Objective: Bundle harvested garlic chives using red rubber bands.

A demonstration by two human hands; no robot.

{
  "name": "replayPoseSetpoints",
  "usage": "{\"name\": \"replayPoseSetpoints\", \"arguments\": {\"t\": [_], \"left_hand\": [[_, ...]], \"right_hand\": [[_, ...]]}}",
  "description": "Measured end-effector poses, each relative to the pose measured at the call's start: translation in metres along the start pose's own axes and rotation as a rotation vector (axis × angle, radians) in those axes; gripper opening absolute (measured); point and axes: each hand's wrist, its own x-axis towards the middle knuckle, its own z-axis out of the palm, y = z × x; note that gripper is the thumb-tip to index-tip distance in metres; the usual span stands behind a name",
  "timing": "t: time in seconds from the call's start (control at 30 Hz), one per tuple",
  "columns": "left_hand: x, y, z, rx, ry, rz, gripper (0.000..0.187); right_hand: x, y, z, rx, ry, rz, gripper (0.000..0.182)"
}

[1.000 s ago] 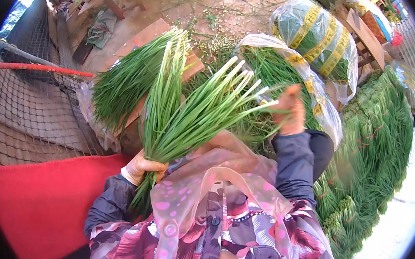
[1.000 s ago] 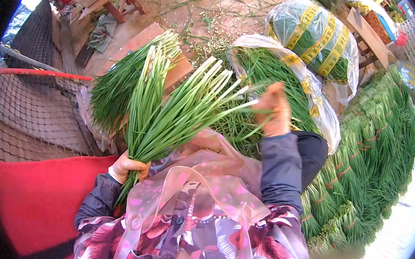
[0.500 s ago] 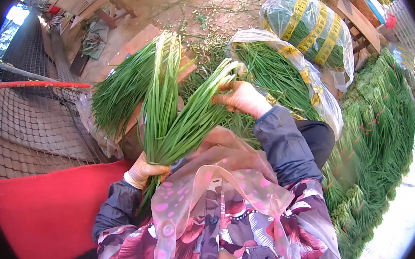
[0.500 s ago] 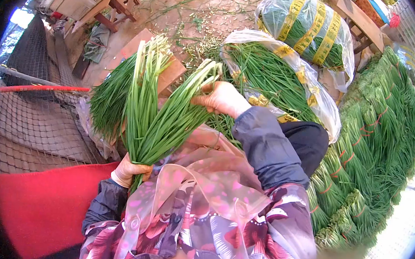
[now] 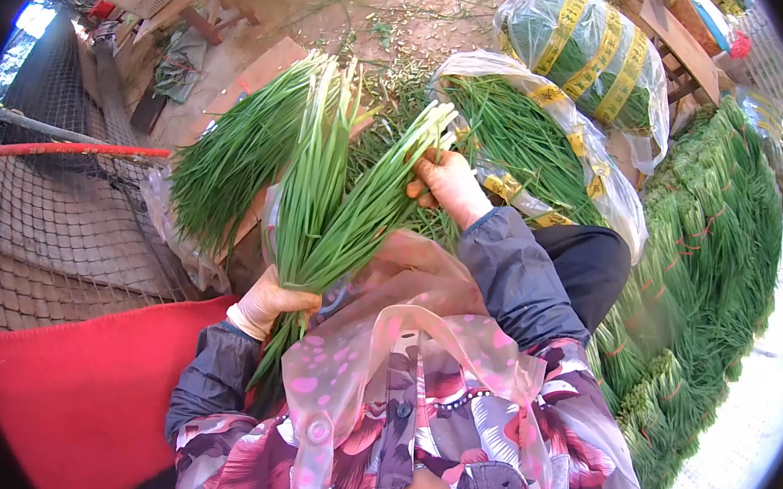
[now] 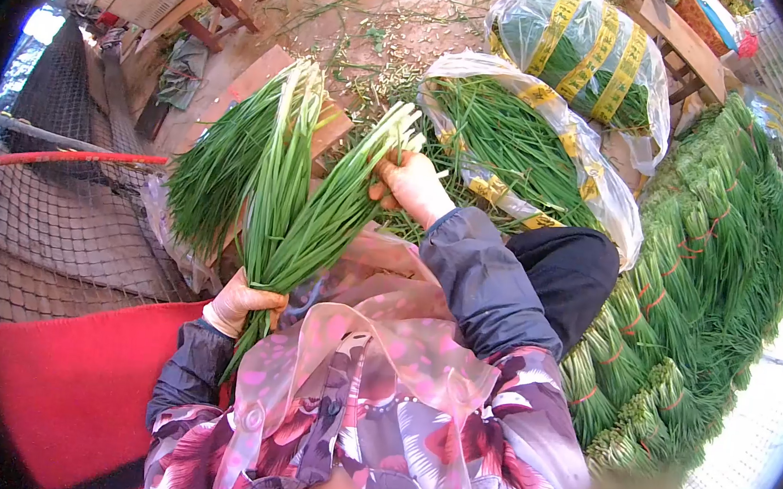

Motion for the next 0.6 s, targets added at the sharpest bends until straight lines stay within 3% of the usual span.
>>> {"name": "replayPoseSetpoints", "arguments": {"t": [0.07,0.2,0.27,0.33,0.4,0.47,0.53,0.6], "left_hand": [[0.002,-0.003,-0.008,0.037,-0.012,-0.011,0.04],[0.004,-0.013,-0.015,0.165,-0.017,0.043,0.041],[-0.001,-0.009,-0.012,0.134,-0.018,0.043,0.04],[-0.003,-0.01,-0.007,0.097,-0.013,0.032,0.04],[0.002,-0.009,-0.004,0.151,-0.02,0.196,0.04],[-0.005,-0.01,-0.013,0.209,-0.004,0.209,0.04],[-0.014,-0.01,-0.026,0.272,0.02,0.226,0.041],[-0.025,-0.017,-0.033,0.2,0.097,0.181,0.037]], "right_hand": [[-0.008,-0.007,-0.002,-0.007,-0.026,-0.003,0.02],[0.005,0.015,-0.019,-0.269,0.144,-0.097,0.021],[0.008,0.014,-0.026,-0.24,0.247,-0.073,0.021],[0.022,0.022,-0.036,-0.074,0.325,-0.198,0.018],[0.027,0.012,-0.043,-0.038,0.35,-0.264,0.017],[0.106,0.069,-0.134,-0.352,0.584,-0.7,0.015],[0.037,-0.009,-0.158,0.178,0.714,-0.328,0.014],[0.031,-0.015,-0.2,0.29,0.75,-0.377,0.016]]}}
